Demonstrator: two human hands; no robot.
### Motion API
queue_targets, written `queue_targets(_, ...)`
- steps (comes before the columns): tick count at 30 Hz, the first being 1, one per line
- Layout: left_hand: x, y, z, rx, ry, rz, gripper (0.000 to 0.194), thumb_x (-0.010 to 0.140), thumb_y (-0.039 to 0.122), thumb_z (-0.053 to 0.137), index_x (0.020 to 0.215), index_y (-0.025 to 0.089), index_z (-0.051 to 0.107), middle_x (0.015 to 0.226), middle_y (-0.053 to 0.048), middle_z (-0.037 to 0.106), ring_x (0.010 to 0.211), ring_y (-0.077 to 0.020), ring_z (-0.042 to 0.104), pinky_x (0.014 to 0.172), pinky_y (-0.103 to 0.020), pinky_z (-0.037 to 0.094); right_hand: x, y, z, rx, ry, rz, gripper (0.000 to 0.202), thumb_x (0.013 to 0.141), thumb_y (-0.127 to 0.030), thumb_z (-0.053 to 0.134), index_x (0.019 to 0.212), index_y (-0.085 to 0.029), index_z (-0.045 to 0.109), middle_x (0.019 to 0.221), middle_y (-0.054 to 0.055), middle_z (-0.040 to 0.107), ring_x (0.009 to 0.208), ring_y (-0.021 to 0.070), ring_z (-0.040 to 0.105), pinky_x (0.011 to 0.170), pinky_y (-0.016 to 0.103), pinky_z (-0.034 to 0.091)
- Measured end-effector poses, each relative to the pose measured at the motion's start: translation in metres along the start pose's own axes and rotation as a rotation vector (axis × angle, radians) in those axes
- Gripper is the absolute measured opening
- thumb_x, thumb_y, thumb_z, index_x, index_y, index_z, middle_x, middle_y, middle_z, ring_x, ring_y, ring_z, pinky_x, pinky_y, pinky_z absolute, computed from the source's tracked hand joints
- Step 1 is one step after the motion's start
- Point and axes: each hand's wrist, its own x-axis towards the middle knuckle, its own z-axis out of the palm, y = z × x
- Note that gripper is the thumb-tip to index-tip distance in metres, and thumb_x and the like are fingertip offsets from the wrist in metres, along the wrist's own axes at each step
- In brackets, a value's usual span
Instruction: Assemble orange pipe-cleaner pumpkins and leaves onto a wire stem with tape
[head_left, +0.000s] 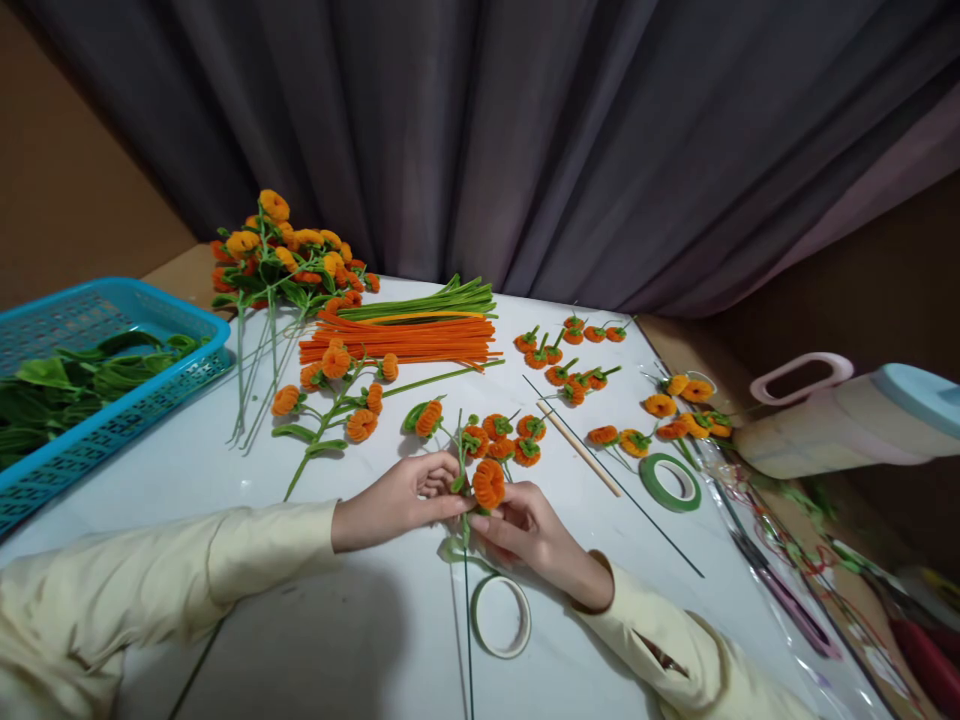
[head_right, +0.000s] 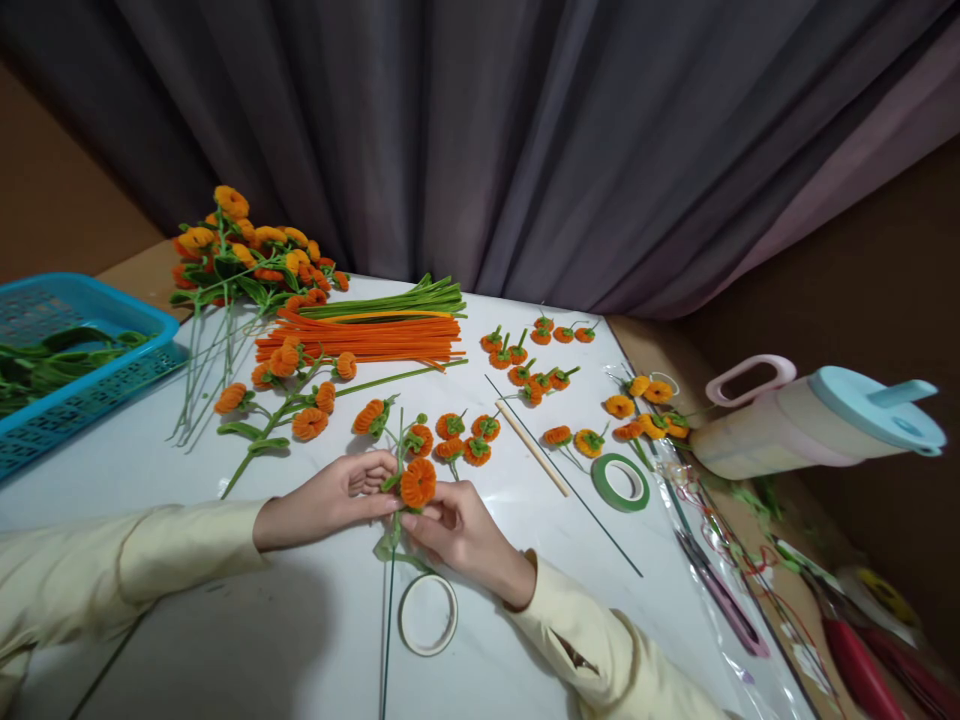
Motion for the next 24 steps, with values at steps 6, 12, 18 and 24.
queue_targets(6, 0.0012, 0.0003, -0.0012, -0.070, -0.027, -0.022, 0.024, 0.077, 0.034, 0.061, 0.087, 0.014, 0.051, 0.086, -0.004, 0.056, 0.083, -0.0166, 0.054, 0.075, -0.029, 0.041, -0.0008, -0.0024, -0.0037, -0.018, -0.030, -0.002, 0.023, 0.079, -0.035, 0.064, 0.079, -0.013, 0.055, 0.044, -0.008, 0.038, 0.036, 0.0048, 0.032, 0.038, 0.019, 0.021)
queue_targets(12, 0.0039, 0.0015, -0.0008, -0.136, -0.048, -0.029, 0.033, 0.072, 0.038, 0.067, 0.087, 0.014, 0.051, 0.087, -0.003, 0.057, 0.087, -0.0170, 0.054, 0.078, -0.029, 0.042, -0.0010, -0.0048, -0.0042, -0.028, -0.025, 0.010, 0.026, 0.077, -0.035, 0.065, 0.071, -0.015, 0.050, 0.042, -0.008, 0.040, 0.035, 0.0041, 0.030, 0.038, 0.019, 0.021)
queue_targets(18, 0.0032, 0.0040, -0.0017, -0.088, -0.091, -0.090, 0.031, 0.074, 0.039, 0.064, 0.085, 0.014, 0.050, 0.074, 0.002, 0.050, 0.064, -0.0097, 0.045, 0.058, -0.023, 0.040, -0.0003, -0.0027, -0.0045, -0.037, -0.008, -0.010, 0.025, 0.076, -0.033, 0.067, 0.071, -0.014, 0.052, 0.043, -0.008, 0.039, 0.036, 0.0042, 0.032, 0.039, 0.020, 0.021)
queue_targets(24, 0.0042, -0.0003, -0.0002, -0.034, -0.063, -0.082, 0.026, 0.080, 0.039, 0.055, 0.084, 0.014, 0.052, 0.074, 0.001, 0.050, 0.065, -0.0103, 0.048, 0.057, -0.022, 0.042, 0.0005, -0.0013, -0.0048, -0.056, -0.019, -0.043, 0.025, 0.078, -0.036, 0.065, 0.079, -0.013, 0.056, 0.045, -0.008, 0.039, 0.038, 0.0046, 0.031, 0.039, 0.020, 0.021)
